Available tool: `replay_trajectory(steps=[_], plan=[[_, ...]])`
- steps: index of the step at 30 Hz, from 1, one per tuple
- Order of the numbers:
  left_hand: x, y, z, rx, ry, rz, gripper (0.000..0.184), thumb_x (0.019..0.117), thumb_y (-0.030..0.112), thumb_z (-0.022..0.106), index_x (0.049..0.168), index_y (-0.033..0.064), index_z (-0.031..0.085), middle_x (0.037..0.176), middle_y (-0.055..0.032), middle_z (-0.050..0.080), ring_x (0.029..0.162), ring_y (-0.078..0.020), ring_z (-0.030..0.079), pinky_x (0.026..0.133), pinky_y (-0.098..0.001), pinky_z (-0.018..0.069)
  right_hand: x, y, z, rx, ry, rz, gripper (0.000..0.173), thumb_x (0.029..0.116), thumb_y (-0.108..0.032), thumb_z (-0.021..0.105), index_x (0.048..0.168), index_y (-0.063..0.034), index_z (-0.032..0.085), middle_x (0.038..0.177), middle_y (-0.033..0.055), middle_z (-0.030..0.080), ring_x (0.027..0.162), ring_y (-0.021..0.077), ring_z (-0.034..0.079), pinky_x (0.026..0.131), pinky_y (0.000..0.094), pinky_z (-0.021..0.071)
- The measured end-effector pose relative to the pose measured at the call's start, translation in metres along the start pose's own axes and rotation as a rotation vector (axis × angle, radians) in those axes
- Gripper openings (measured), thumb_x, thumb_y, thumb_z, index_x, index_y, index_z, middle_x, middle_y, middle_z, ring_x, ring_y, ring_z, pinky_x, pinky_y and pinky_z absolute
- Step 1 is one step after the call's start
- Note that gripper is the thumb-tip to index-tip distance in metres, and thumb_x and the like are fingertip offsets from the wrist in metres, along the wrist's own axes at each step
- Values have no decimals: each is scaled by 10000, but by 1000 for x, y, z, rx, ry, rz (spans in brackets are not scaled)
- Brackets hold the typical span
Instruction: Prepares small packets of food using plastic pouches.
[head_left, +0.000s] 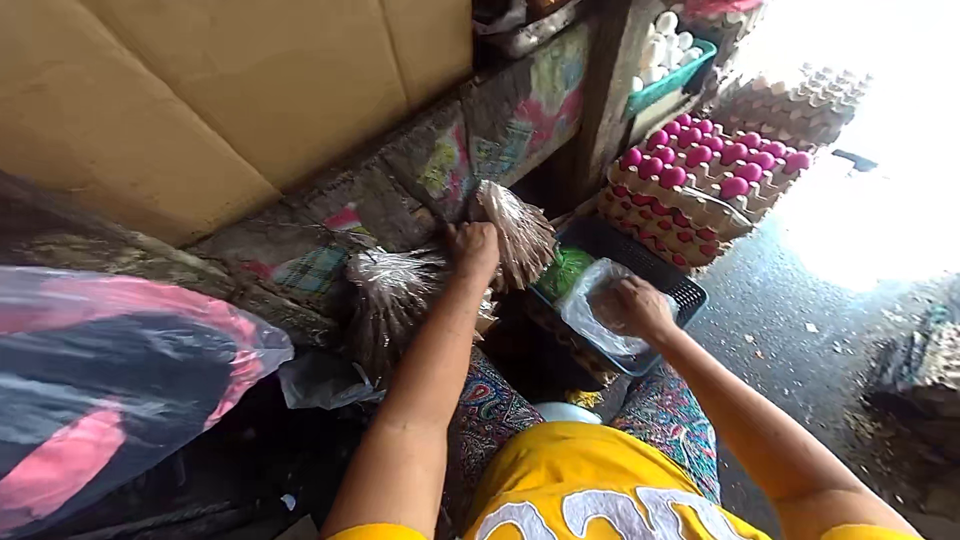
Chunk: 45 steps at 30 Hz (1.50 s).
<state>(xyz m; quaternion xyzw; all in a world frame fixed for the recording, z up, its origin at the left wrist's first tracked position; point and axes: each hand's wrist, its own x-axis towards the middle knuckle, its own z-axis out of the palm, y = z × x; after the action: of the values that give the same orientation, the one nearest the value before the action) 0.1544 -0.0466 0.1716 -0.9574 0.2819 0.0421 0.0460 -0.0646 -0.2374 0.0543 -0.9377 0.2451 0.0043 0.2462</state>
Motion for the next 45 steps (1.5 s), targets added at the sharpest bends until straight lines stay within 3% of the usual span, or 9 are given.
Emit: replay_trajectory(steps=[6,11,15,18,20,24,27,32,45], plan=[[-30,8,-18,-49,52,33,485,1041,474,537,1060,32,735,1104,-195,721,1202,-392,613,1173,-653,229,-13,93,-16,48,60,325,340,1012,-65,562,1335,27,615,1399,295,560,1290,490,546,1038,665,442],[-99,15,5,-420,375,506,270,1028,273,600,1041,57,761,1034,-113,740,1033,-289,688,1029,-551,477,5,117,2,106,90,303,347,1010,-68,551,1341,11,620,1363,291,590,1239,498,582,996,689,463],[-153,31,68,-757,-75,651,288,1023,298,604,1029,67,776,1097,-55,749,1094,-155,682,1010,-377,531,22,114,4,114,-21,323,393,1021,-106,564,1396,13,575,1389,292,571,1297,492,542,1038,681,434],[-169,23,123,-953,-567,398,275,1023,249,611,1100,13,731,1062,-76,722,990,-100,670,941,-306,535,22,113,15,137,18,263,395,1011,-123,599,1384,7,585,1412,276,559,1309,480,535,1051,666,436],[-175,14,158,-1172,-709,140,238,1024,153,588,1153,-27,675,1065,-88,698,951,-102,656,910,-295,536,19,106,13,190,215,146,343,1013,-84,585,1337,25,615,1396,279,572,1278,479,561,1034,652,461],[-187,-7,203,-1717,-732,-326,239,1081,80,390,1183,15,597,1083,-57,690,915,-132,682,873,-311,575,16,80,-41,136,547,-33,295,1039,-90,504,1261,-3,678,1322,245,635,1261,427,592,1052,590,475],[-180,-15,208,-1902,-658,-477,296,1114,163,320,1184,87,597,1083,-38,716,915,-145,707,835,-325,593,33,75,-92,40,651,64,329,1062,-147,474,1296,-5,658,1341,268,614,1281,476,552,1043,624,448],[-176,-14,207,-1926,-656,-497,275,1119,172,348,1238,69,573,1117,-67,709,966,-176,709,862,-347,588,68,95,-127,5,437,373,335,1065,-164,465,1268,-12,684,1350,262,617,1329,463,519,1075,639,396],[-180,-20,208,-2008,-611,-542,278,1120,165,346,1245,69,574,1114,-74,715,962,-185,716,851,-353,596,71,99,-136,41,506,389,292,1024,-153,569,1216,56,634,1262,301,628,1254,483,569,1002,663,444]])
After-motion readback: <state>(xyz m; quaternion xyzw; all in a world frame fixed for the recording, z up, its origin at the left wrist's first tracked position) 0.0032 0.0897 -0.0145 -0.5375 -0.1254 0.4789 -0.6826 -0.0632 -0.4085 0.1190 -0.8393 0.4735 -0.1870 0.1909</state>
